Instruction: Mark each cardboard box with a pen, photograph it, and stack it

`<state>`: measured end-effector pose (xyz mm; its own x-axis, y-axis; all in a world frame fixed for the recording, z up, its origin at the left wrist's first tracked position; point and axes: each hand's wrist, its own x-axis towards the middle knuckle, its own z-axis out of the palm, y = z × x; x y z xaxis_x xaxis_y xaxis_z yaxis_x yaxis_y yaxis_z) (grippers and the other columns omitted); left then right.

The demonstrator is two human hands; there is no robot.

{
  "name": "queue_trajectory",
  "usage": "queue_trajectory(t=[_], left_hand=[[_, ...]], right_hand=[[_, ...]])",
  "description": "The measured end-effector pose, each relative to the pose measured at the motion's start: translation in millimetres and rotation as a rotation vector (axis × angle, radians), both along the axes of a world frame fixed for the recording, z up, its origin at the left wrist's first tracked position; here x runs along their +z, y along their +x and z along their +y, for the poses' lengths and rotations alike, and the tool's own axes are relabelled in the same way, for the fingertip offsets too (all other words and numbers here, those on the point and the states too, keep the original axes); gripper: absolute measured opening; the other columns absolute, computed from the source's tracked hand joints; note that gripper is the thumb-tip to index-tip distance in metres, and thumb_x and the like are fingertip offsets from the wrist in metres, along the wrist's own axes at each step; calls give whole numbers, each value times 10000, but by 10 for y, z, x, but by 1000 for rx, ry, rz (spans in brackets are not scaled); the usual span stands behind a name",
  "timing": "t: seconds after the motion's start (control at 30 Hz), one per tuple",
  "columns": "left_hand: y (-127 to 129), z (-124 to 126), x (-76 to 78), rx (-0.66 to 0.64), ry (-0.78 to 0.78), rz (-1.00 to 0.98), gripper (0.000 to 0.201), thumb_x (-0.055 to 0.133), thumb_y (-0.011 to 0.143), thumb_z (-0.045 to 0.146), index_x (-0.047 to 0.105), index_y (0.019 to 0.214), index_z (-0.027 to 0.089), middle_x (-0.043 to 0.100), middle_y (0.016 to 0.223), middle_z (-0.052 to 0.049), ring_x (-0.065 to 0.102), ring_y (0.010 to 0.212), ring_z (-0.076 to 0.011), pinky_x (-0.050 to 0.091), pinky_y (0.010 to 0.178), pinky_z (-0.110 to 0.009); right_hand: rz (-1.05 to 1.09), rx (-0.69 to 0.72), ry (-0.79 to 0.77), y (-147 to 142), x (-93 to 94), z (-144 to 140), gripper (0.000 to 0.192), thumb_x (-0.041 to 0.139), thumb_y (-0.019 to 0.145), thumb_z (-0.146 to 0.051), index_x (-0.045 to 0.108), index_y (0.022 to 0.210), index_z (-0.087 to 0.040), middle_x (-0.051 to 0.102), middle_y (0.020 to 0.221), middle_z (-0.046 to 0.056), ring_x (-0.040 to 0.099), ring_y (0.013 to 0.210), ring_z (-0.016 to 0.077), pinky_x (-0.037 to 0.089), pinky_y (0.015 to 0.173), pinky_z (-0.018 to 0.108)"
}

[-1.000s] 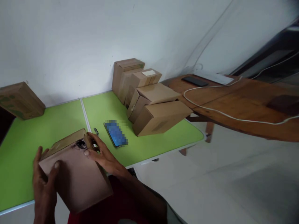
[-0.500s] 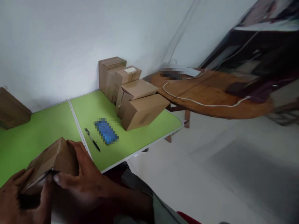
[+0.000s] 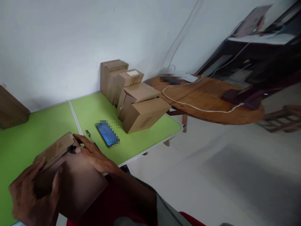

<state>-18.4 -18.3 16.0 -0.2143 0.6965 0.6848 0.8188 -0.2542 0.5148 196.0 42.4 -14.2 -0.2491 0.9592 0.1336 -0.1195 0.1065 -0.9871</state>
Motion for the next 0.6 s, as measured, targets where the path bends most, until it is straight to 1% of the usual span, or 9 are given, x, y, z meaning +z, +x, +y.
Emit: queue_trajectory(t=[0.03, 0.1, 0.2, 0.27, 0.37, 0.43, 0.5, 0.57, 0.6], left_hand=[[29, 17, 5, 10, -16, 25, 609, 821, 909, 670, 807, 1270, 179, 778, 1242, -188, 691, 1246, -424, 528, 1155, -655], [26, 38, -4, -10, -58, 32, 630, 803, 911, 706, 811, 1244, 172, 779, 1228, -197, 696, 1223, -427, 531, 1149, -668], [-35, 54, -41, -27, -71, 23, 622, 821, 908, 682, 803, 1288, 190, 768, 1269, -192, 676, 1270, -433, 503, 1186, -679], [-48, 64, -64, -56, -54, 13, 572, 837, 916, 635, 793, 1313, 225, 765, 1283, -165, 671, 1281, -406, 497, 1207, -646], [-14, 77, -78, -98, -28, 33, 528, 840, 924, 613, 791, 1300, 244, 764, 1278, -147, 675, 1255, -383, 509, 1195, -616], [16, 84, -72, -92, -9, 47, 504, 830, 941, 603, 794, 1290, 240, 764, 1280, -150, 675, 1243, -378, 519, 1174, -606], [35, 92, -59, -90, -1, 49, 471, 826, 958, 576, 794, 1285, 239, 762, 1287, -149, 680, 1238, -366, 527, 1161, -588], [42, 103, -42, -108, 5, 63, 454, 828, 963, 558, 790, 1288, 243, 763, 1280, -141, 685, 1233, -354, 529, 1155, -569], [43, 109, -35, -119, 10, 68, 453, 830, 963, 553, 788, 1290, 242, 765, 1272, -139, 686, 1231, -351, 531, 1152, -562]], right_hand=[[-65, -20, 7, 66, -57, 52, 753, 565, 1068, -791, 585, 1621, -281, 604, 1689, 106, 549, 1576, 322, 420, 1301, 496], [-361, -106, -45, 186, -162, 151, 597, 475, 1154, -686, 687, 1469, -225, 740, 1501, 140, 666, 1436, 315, 486, 1211, 473], [-834, -210, -209, 269, -316, 269, 290, 691, 1106, -440, 748, 1191, -169, 808, 1302, 216, 731, 1317, 375, 515, 1108, 471], [-905, -211, -264, 254, -419, 323, 141, 801, 996, -248, 738, 1081, -153, 808, 1267, 264, 746, 1290, 411, 527, 1051, 469], [-828, -230, -264, 223, -514, 381, 87, 770, 946, -145, 693, 915, -172, 835, 1097, 226, 790, 1156, 361, 558, 929, 398], [-728, -261, -242, 249, -489, 390, 158, 712, 1005, -223, 643, 865, -197, 825, 932, 160, 808, 983, 298, 570, 803, 339], [-598, -305, -203, 311, -379, 344, 247, 574, 1110, -377, 606, 920, -222, 781, 809, 81, 782, 773, 227, 560, 661, 290], [-276, -326, -107, 366, -204, 233, 340, 501, 1142, -541, 587, 1000, -245, 745, 760, 23, 728, 621, 182, 539, 556, 262], [-65, -313, -50, 376, -106, 159, 375, 543, 1119, -613, 592, 1020, -255, 738, 753, 5, 710, 584, 171, 534, 527, 256]])
